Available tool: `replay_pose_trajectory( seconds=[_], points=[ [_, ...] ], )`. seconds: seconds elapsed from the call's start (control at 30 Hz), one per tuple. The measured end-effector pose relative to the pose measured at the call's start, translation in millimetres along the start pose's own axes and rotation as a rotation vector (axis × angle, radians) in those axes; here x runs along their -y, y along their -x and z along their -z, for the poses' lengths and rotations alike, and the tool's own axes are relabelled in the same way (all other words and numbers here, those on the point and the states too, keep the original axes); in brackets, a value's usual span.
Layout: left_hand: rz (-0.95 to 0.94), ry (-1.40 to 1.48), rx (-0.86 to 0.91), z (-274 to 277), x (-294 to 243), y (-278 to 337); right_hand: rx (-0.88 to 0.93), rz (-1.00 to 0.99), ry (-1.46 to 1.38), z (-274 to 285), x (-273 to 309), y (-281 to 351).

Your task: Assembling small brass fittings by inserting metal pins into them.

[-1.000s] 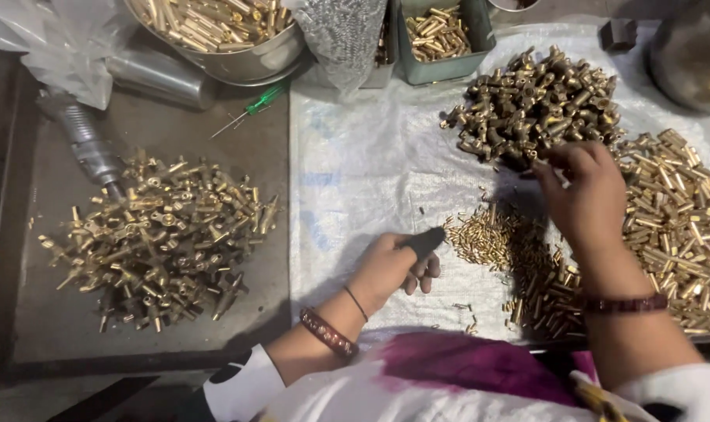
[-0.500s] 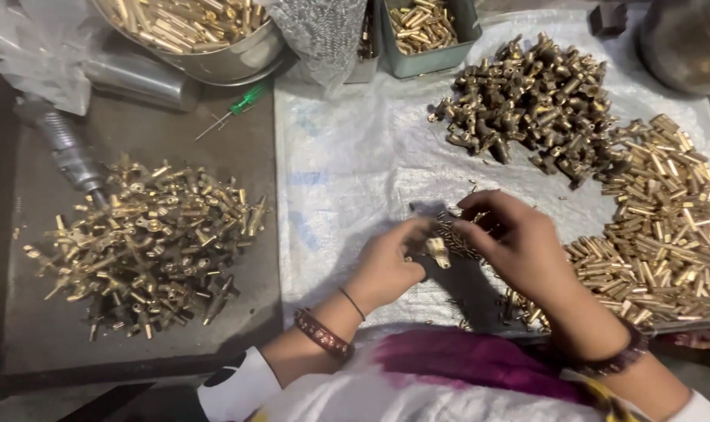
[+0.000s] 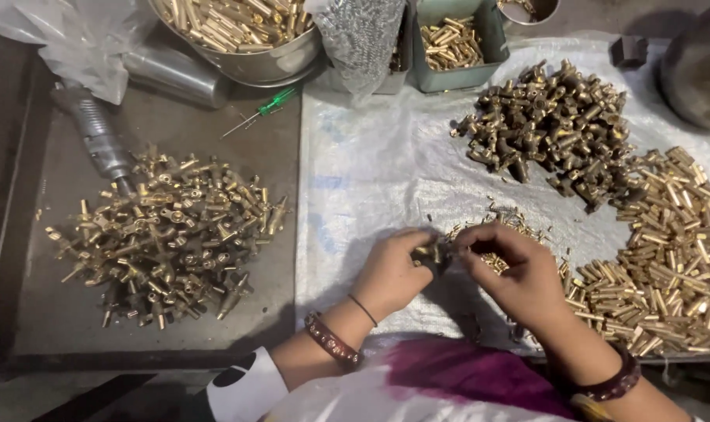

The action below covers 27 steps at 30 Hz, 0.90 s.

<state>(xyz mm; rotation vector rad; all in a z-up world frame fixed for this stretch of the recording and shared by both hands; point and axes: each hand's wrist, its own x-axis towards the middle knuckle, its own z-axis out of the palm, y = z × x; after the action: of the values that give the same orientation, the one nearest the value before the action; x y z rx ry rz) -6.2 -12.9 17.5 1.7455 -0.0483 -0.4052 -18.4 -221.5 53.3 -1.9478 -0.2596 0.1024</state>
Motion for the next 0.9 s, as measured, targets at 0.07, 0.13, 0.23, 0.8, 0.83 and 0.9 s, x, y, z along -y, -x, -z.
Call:
replay_pose_trajectory(
  seconds=[0.07,0.13,0.23,0.8,0.83,0.9],
  points=[
    [-0.182,0.011,0.015,-2,4,3,-0.012,0.104,0.194,-3,19,-5],
    [-0.374,0.03,0.034,-5,6,1,-0.027,0.209,0.401,-3,32,-7],
    [-0.3,-0.055,0.037,-7,10,1,-0.019,0.271,0.561,-4,40,-3],
    [0.0,0.157,0.045,-8,12,-6,-0.303,0.003,1.469,189,-128,34],
    [0.004,0.157,0.045,-8,12,-6,-0.3,0.002,1.469,191,-127,31],
    [0.035,0.154,0.081,-10,13,-5,-0.187,-0.007,1.515,194,-122,32]
  ],
)
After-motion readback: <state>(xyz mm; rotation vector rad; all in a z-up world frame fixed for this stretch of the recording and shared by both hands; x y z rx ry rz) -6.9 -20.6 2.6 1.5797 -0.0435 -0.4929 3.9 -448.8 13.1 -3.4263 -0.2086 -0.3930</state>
